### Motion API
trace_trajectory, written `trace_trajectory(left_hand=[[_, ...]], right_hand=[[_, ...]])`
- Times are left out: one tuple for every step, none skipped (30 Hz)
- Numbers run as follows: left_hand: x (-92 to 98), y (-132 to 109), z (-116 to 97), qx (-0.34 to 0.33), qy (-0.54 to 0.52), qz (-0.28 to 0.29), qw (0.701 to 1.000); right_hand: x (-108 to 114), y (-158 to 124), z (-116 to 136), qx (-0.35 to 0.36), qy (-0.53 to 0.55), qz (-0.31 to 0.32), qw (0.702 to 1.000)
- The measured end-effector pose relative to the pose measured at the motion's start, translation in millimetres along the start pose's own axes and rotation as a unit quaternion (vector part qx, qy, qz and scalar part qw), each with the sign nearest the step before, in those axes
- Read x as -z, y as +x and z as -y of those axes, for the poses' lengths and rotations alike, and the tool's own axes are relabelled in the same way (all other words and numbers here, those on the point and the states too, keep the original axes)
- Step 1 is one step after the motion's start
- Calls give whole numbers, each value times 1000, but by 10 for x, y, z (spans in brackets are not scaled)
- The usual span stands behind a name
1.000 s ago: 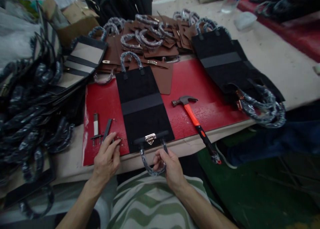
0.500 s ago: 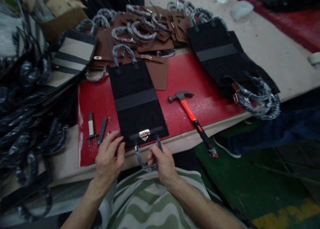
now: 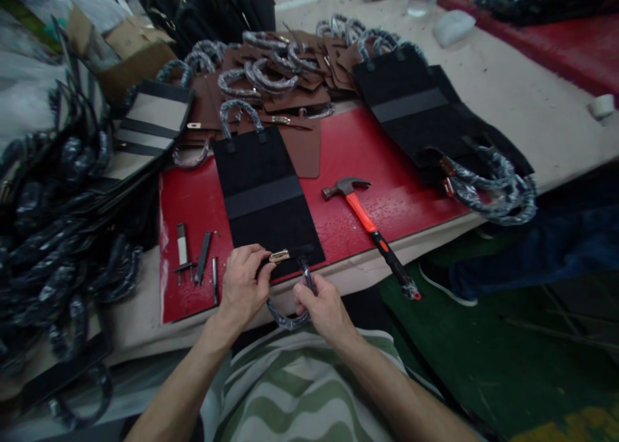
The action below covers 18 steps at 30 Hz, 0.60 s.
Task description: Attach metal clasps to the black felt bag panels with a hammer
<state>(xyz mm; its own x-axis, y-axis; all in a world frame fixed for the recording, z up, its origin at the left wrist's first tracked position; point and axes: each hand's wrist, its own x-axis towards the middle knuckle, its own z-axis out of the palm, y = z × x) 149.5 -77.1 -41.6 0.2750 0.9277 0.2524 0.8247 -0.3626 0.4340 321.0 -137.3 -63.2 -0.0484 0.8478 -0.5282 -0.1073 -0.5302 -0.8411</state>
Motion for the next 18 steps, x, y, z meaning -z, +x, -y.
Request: trace_trajectory(left_hand=[[-11,-7,6,-2,-4,-6,1000],[-23,-13,9,-4,-11,-13,1000],[-33,-16,11,-5,-20,-23,1000],[-40,-16,12,-4,-31,-35,999],[-42,-12,13,-2,-46,-47,998],[-39,-5,13,0,-62,-55,997],[-31,4,14,4,-79,-58,995],[-17,15,17,10,-98,-57,993],[0,25,20,19,-118,-54,991],[19,33,25,31,-140,-48,989],[38,39,31,46,-163,-45,985],[57,43,37,61,-186,-42,980],[73,43,45,76,-208,-40,974],[86,41,52,88,-228,-36,969],[95,36,57,96,-244,-33,964],[100,30,61,102,-255,-31,961],[101,23,63,107,-257,-30,960],[99,15,64,110,-253,-30,961]], right_hand=[[15,2,6,4,1,3,1000],[19,3,13,7,5,5,1000],[15,2,20,7,11,5,1000],[4,-1,27,6,17,5,1000],[-10,-5,33,4,21,5,1000],[-22,-9,39,3,22,3,1000],[-30,-14,44,2,18,2,1000],[-31,-16,48,3,7,1,1000],[-25,-16,50,6,-10,1,1000],[-12,-13,50,10,-28,3,1000],[5,-8,48,15,-42,5,999],[25,0,45,19,-49,9,999],[43,9,42,21,-49,12,999],[57,17,40,22,-45,14,999],[66,25,39,22,-39,15,999],[68,30,41,22,-35,15,999],[65,32,45,22,-34,15,999],[57,32,51,22,-35,14,999]])
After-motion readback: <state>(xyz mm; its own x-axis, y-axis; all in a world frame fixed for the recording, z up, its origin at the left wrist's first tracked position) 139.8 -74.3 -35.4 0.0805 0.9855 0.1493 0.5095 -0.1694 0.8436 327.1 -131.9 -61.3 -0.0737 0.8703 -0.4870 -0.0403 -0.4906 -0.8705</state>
